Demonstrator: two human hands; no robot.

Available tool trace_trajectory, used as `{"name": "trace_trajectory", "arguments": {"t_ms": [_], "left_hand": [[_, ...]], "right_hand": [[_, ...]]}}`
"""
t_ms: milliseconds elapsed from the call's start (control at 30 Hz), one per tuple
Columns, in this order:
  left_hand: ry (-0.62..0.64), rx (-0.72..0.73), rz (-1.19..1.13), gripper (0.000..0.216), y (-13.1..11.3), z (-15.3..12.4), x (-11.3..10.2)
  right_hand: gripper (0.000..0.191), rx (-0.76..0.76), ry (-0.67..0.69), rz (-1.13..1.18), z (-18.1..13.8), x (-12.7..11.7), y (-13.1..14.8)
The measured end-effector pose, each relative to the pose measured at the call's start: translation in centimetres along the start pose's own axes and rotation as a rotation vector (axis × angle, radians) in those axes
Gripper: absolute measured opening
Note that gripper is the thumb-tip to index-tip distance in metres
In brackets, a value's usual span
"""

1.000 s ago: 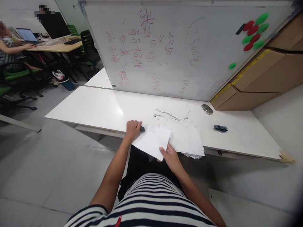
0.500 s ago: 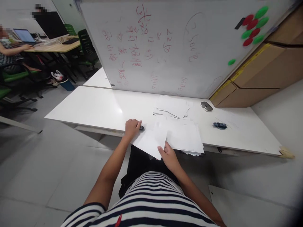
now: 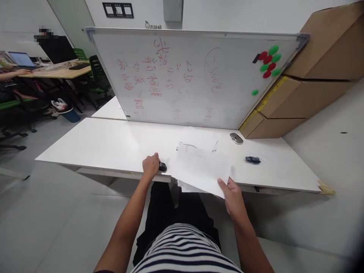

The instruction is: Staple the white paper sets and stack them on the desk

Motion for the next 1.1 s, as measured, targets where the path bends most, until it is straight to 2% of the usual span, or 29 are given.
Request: {"name": "trace_trajectory", "arguments": {"t_ms": [167,300,400,500,633,700,800,900,967,1000,1100], "left_hand": [[0.049,0.020,-0.075,0.074,-0.1,-0.2,0.1],[0.043,0.024,-0.052,0.072,-0.3,-0.2,0.2],[-0.024,0.008,0.075,0.063,-0.6,-0.4,0.1],[-0.138,0.015,0.177,0.055,-0.9,-1.0,-0.1],[-0.224,0.049,0.208,0.050,-1.0,-1.3,0.1],[-0.248,0.060,0.216,0.048,-0.9,-1.3,0.1],[-0.259,0.065,0.214,0.045,-0.7,-1.2,0.2],[-0.268,0.059,0.214,0.043,-0.6,-1.2,0.2],[-0.268,0.059,0.218,0.043,-0.6,-1.2,0.2],[-0.266,0.061,0.221,0.042,-0.7,-1.2,0.3],[-0.269,0.062,0.231,0.042,-0.7,-1.1,0.3]], "right_hand": [[0.053,-0.030,0.063,-0.061,0.4,0.6,0.4],[0.048,-0.040,0.099,-0.349,1.2,0.0,0.7],[0.043,-0.006,-0.059,-0.800,1.8,-1.9,0.5],[0.035,-0.115,-0.245,-1.218,1.6,-2.4,1.2],[0.052,-0.257,-0.392,-1.375,1.1,-2.0,1.7],[0.056,-0.285,-0.383,-1.385,2.0,-1.5,2.4],[0.048,-0.390,-0.277,-1.371,5.6,0.7,4.7],[0.044,-0.467,-0.029,-1.392,11.9,3.8,6.5],[0.047,-0.387,0.205,-1.464,16.7,5.4,6.0],[0.052,-0.287,0.308,-1.513,18.9,5.6,5.1],[0.060,-0.191,0.429,-1.567,22.8,5.6,3.7]]}}
Point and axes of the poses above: each hand's wrist, its own z-axis towards the middle knuckle, its own x-axis out of the palm, y = z × x, the point moved 9 cm from there along z, towards the middle knuckle, and after that the axes turned 9 degrees about y, right-handed, at the moved point
